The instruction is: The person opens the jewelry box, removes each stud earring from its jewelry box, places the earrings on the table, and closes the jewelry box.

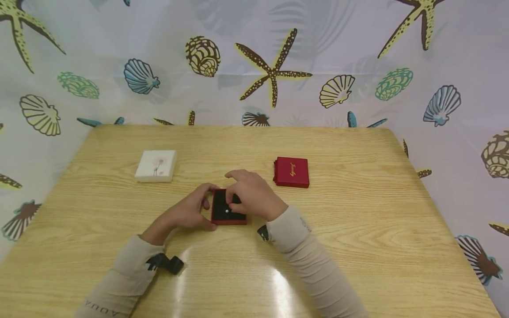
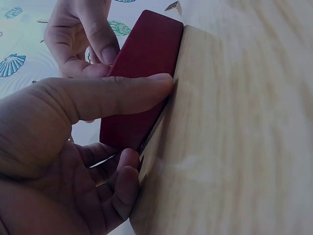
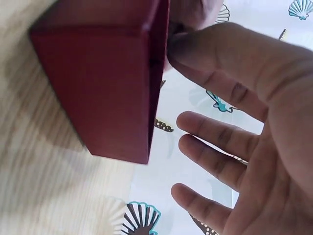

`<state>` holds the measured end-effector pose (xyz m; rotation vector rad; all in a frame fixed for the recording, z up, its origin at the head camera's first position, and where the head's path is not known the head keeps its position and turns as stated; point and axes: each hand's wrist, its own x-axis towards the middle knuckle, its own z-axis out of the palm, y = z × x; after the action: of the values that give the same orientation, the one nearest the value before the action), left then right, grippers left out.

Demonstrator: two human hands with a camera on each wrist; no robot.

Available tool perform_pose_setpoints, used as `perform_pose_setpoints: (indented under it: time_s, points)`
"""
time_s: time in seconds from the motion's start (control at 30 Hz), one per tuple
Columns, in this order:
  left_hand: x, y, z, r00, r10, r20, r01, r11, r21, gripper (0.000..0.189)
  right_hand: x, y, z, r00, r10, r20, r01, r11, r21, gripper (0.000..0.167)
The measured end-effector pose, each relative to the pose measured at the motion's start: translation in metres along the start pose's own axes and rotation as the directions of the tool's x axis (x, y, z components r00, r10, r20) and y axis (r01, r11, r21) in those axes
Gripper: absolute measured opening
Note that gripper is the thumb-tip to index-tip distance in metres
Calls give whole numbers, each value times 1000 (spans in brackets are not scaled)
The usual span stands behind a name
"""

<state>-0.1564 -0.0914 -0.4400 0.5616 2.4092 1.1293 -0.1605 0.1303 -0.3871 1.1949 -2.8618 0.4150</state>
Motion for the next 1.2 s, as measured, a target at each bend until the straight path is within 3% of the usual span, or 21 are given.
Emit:
perform_pose_setpoints:
  time_s: [0.2,0.53,1.2]
  points:
    - [0,0,-1,1000,-2,0,2,1000,6,92,3,-6,8,1000,-3,10,4,999,-39,9]
    - [1,1,-1,1000,-14,9,13,1000,9,93,1,-7,14,998,41,38,-41,999,-14,10]
    - [0,4,-1,999,-37,18,37,999,8,94,2,-7,15,998,28,54,-29,1000,9,8]
